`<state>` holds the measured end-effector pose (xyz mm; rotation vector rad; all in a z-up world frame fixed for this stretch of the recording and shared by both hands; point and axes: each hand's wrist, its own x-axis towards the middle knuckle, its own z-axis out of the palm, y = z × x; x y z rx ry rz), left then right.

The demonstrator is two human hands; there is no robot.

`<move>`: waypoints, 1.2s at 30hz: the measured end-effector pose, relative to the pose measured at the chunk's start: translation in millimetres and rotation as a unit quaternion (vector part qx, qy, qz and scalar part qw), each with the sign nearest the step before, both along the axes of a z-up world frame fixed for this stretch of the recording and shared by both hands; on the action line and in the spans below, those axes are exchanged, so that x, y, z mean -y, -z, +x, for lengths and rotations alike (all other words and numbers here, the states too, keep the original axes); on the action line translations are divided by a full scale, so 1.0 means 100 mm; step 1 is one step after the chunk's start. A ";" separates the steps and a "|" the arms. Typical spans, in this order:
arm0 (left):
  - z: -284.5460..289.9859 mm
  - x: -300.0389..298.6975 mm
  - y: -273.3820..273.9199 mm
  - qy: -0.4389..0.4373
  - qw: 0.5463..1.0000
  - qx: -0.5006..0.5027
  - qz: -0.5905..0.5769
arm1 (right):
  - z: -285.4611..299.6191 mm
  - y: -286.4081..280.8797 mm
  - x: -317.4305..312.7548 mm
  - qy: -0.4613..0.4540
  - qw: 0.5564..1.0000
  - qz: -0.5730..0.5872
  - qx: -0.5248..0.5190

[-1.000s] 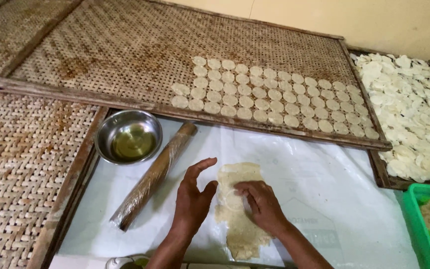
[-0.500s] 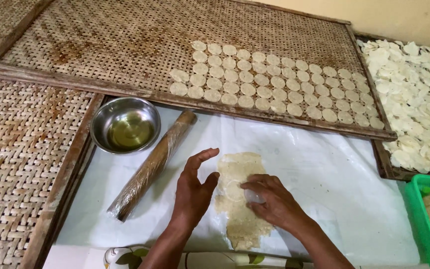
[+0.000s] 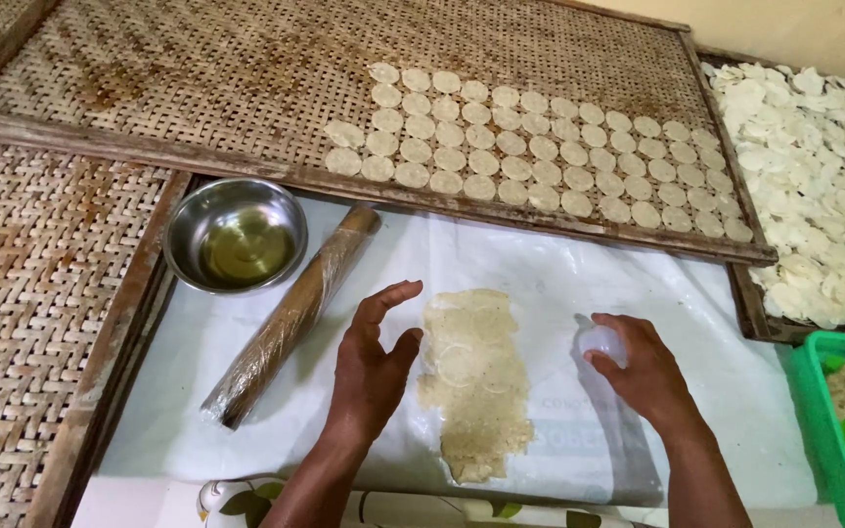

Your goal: Rolling out dough and cutting it into small circular discs to be placed on woven drying trays.

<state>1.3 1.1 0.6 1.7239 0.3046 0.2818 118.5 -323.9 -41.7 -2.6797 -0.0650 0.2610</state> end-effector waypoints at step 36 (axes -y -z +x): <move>1.19 0.25 1.14 0.095 0.885 0.022 0.455 | 0.52 0.14 -1.26 -0.283 0.949 0.050 0.127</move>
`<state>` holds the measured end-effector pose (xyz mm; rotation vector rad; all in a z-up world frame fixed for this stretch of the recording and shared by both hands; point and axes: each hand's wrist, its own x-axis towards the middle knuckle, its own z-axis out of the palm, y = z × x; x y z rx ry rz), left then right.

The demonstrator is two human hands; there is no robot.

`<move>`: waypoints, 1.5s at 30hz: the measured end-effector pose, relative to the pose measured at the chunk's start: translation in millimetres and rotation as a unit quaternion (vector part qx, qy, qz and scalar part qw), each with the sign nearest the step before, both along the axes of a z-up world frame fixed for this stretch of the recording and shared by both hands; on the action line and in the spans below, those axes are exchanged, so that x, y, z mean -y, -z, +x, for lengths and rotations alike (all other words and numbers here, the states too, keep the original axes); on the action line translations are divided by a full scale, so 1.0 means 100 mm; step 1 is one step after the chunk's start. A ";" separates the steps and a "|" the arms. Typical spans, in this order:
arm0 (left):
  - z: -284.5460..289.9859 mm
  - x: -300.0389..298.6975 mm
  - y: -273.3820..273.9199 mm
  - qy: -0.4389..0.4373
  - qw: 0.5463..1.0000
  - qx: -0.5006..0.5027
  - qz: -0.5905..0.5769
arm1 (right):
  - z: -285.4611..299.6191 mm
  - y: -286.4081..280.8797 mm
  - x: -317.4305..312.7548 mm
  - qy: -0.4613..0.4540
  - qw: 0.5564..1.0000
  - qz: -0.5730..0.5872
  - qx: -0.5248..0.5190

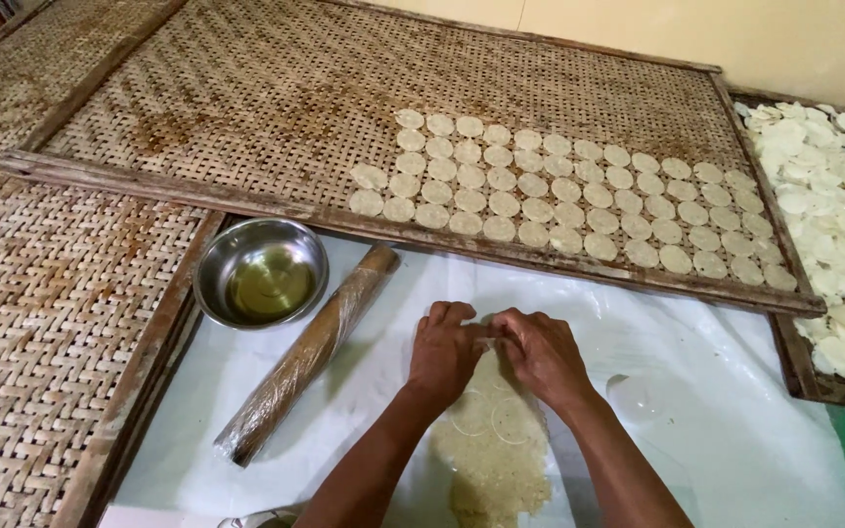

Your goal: Rolling out dough and cutting it into small circular discs to be placed on woven drying trays.

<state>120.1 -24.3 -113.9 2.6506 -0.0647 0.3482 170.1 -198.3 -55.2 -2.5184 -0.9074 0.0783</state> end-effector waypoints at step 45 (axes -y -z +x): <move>0.16 0.13 0.34 0.041 0.997 0.018 0.056 | 0.18 0.41 0.60 0.097 0.977 -0.192 -0.007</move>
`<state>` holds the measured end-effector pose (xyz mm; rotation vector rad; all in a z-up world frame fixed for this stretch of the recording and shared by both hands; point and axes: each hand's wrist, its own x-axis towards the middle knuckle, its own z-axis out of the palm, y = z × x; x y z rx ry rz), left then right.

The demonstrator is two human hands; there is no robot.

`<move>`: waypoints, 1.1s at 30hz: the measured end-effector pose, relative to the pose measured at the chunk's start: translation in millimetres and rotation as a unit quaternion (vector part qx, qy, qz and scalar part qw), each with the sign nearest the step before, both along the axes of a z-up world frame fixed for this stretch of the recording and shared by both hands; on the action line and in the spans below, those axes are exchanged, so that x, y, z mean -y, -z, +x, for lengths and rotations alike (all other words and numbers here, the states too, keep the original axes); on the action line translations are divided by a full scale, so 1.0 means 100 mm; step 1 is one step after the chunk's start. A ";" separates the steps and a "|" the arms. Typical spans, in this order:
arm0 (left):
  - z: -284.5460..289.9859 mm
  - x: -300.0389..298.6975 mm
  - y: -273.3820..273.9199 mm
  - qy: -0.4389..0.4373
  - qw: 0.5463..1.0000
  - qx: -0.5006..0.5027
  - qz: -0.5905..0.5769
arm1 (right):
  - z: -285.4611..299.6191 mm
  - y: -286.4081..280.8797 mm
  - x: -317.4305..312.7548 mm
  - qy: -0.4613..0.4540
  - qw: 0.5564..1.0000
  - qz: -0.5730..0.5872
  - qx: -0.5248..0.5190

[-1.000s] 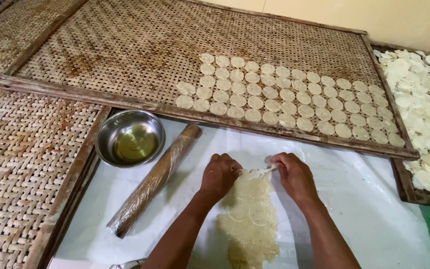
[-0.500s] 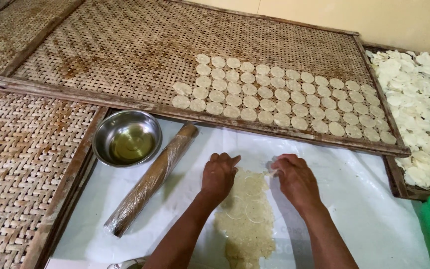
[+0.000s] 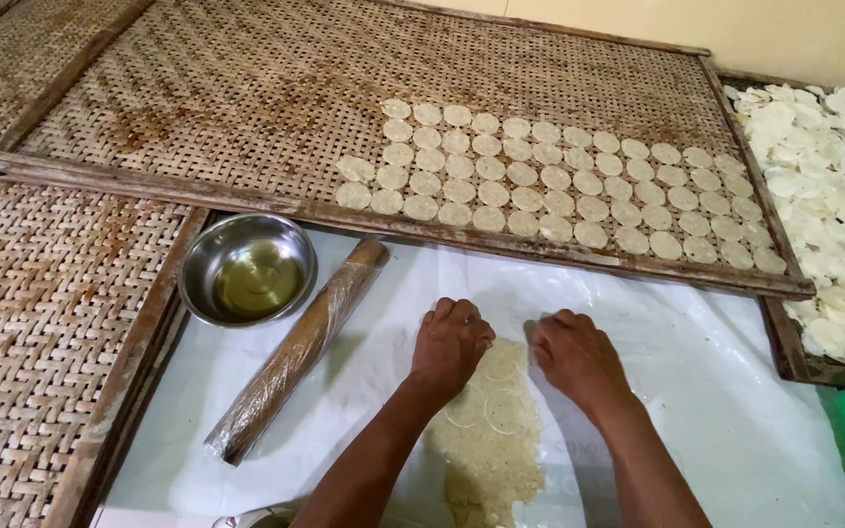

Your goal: Rolling out dough and cutting it into small circular discs to be placed on woven drying trays.

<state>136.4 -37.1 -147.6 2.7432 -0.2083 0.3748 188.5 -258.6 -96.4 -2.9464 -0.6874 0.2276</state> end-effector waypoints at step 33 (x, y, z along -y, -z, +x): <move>0.10 -0.15 -0.01 -0.078 0.964 -0.039 -0.252 | -0.13 -0.15 -0.11 0.004 0.994 0.111 -0.024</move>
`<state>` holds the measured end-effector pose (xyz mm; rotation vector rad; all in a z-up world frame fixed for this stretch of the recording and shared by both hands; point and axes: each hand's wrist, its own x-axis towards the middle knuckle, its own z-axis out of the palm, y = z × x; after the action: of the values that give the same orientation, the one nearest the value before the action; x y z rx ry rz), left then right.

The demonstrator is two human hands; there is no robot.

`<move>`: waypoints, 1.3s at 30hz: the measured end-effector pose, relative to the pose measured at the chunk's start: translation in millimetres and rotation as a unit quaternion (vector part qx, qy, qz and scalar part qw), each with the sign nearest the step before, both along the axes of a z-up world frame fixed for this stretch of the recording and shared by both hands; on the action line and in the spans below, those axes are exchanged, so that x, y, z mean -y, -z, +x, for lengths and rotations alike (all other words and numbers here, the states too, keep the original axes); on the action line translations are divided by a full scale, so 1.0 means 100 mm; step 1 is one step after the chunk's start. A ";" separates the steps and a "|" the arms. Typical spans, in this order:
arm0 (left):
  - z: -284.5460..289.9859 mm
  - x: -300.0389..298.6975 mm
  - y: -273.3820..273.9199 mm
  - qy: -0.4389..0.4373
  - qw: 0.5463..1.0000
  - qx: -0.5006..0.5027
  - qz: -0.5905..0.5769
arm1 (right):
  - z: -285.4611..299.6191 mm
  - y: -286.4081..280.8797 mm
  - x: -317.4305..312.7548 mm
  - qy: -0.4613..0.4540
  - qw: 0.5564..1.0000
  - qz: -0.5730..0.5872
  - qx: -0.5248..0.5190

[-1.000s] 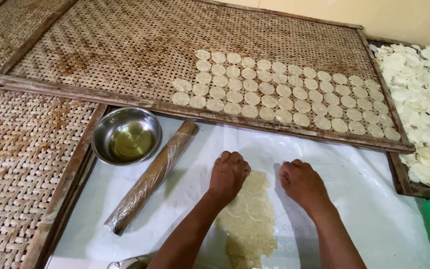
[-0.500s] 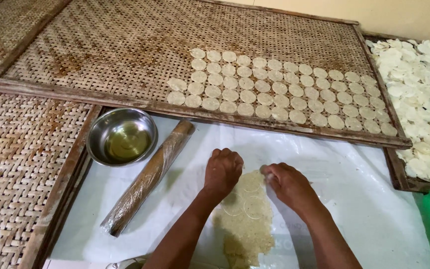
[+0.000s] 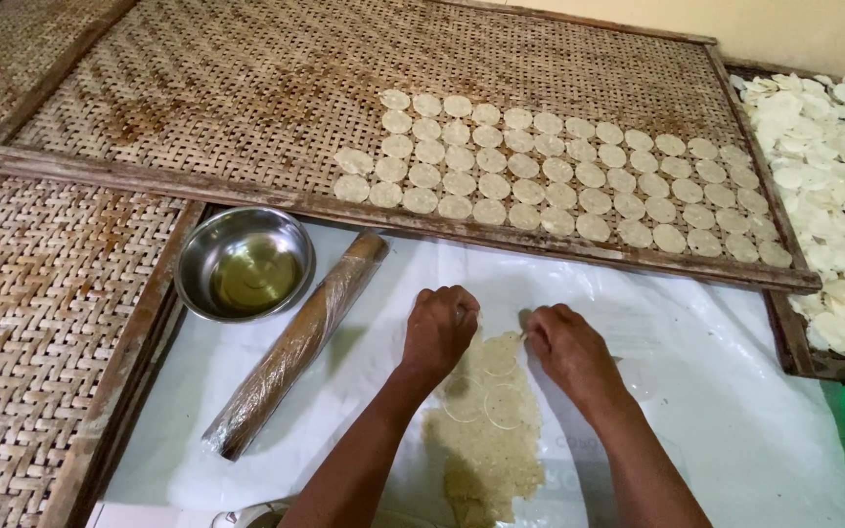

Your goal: Rolling out dough and cutting it into small circular discs to be placed on woven drying trays.

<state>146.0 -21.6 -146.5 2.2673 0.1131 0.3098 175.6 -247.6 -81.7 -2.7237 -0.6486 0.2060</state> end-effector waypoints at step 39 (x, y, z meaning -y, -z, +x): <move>-0.05 -0.06 -0.44 0.045 0.941 -0.108 -0.318 | -0.08 -0.18 -0.47 0.054 0.921 0.379 -0.071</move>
<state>140.5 -15.5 -102.6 1.6473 0.1927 -0.0324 167.1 -200.7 -64.2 -1.9661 -0.4140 0.0939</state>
